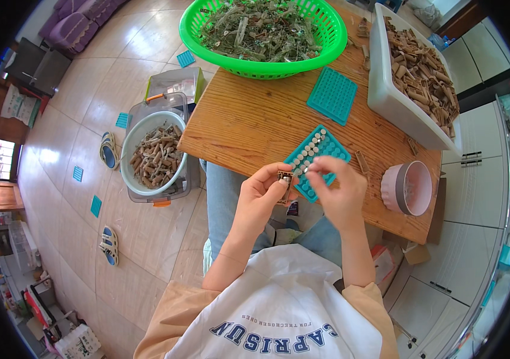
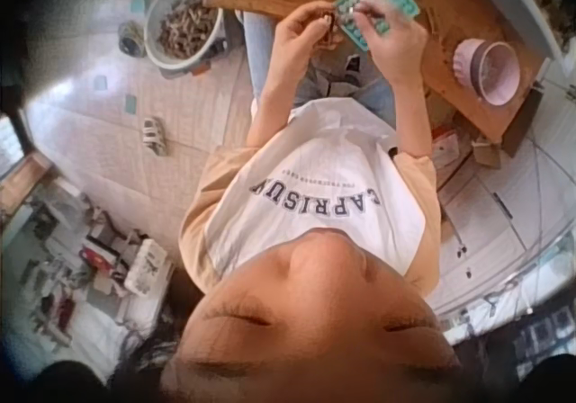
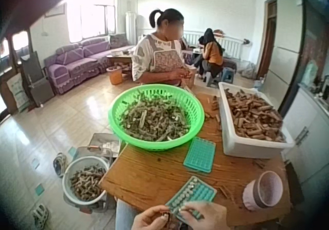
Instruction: The person assembles small electronic components by hand, taking them from an assembly tray, a plastic basket, a white container, and a pink bowl.
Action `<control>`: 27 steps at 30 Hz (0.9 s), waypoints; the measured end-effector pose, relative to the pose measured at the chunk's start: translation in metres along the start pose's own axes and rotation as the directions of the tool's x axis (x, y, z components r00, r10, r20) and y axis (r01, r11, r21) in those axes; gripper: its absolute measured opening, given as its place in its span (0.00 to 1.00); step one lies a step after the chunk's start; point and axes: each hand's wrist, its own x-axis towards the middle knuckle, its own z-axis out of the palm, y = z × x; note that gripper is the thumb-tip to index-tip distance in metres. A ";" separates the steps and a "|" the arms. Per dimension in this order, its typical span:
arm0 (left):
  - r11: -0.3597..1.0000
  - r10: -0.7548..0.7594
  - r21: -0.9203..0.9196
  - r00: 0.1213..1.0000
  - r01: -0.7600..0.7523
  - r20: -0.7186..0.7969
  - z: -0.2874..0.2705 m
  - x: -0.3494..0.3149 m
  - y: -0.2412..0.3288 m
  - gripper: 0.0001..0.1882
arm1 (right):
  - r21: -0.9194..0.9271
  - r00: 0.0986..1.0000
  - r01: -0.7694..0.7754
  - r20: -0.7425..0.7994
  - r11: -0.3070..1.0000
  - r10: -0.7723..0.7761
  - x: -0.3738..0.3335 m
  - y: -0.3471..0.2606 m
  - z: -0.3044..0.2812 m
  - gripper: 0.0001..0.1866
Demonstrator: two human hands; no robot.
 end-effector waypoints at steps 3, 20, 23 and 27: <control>0.999 0.034 0.030 0.999 -0.035 0.025 0.000 -0.002 -0.004 0.13 | -0.014 0.969 0.242 0.054 0.970 -0.241 -0.007 -0.009 0.003 0.13; 0.985 0.139 0.089 0.982 -0.151 0.130 0.006 -0.007 -0.012 0.14 | -0.068 0.970 0.204 0.150 0.977 -0.192 -0.010 -0.014 -0.006 0.10; 0.977 0.144 0.139 0.980 -0.164 0.140 0.008 -0.008 -0.013 0.14 | -0.077 0.964 0.180 0.214 0.981 -0.160 -0.003 -0.018 -0.009 0.09; 0.956 0.099 0.265 0.989 -0.126 0.113 0.009 -0.009 -0.014 0.15 | -0.016 0.938 0.030 0.347 0.999 -0.023 0.000 -0.017 -0.013 0.09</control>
